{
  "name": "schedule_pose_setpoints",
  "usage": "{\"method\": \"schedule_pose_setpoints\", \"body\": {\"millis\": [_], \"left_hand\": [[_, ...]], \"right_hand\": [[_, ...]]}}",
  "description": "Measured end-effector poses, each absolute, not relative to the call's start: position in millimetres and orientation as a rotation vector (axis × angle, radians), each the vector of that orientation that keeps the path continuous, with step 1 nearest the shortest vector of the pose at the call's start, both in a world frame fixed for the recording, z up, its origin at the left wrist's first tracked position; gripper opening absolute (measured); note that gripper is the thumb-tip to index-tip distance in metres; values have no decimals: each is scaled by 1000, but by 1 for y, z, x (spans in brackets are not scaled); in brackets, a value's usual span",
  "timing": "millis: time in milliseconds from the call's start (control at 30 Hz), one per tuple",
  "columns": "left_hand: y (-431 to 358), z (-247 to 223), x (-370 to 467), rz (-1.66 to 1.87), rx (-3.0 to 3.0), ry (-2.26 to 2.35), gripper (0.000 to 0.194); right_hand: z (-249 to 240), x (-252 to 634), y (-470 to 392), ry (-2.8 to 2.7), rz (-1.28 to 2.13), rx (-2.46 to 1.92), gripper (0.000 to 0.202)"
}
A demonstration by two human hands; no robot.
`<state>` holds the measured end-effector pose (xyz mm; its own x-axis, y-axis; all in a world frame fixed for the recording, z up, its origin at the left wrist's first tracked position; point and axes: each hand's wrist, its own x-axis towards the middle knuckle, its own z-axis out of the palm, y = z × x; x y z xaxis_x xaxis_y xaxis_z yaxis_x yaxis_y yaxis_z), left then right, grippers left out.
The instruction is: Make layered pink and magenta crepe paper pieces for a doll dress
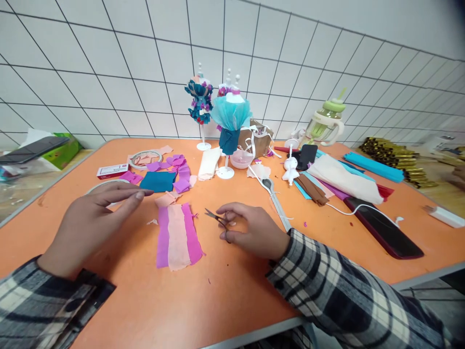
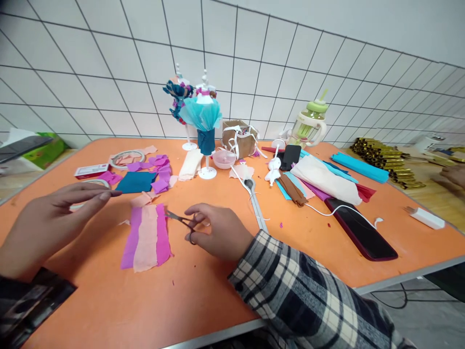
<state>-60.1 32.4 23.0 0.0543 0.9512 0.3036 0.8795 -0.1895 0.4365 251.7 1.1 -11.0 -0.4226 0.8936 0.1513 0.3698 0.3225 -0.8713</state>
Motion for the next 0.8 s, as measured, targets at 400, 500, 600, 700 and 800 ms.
{"method": "schedule_pose_setpoints", "body": {"millis": [400, 500, 600, 700, 800], "left_hand": [[-18, 13, 12, 902, 1526, 878, 37], [-20, 12, 11, 965, 1469, 855, 34], [-18, 7, 10, 1038, 1308, 871, 30], [-14, 6, 7, 1145, 1122, 983, 29], [-12, 11, 4, 1257, 1347, 1226, 26]], "right_hand": [[-33, 211, -9, -1001, 2517, -458, 61], [-36, 204, -10, -976, 2520, -488, 67], [-34, 204, -10, -1017, 2469, -533, 67], [-29, 209, -8, -1178, 2122, -722, 54], [-24, 214, -8, -1471, 1276, -941, 29]]}}
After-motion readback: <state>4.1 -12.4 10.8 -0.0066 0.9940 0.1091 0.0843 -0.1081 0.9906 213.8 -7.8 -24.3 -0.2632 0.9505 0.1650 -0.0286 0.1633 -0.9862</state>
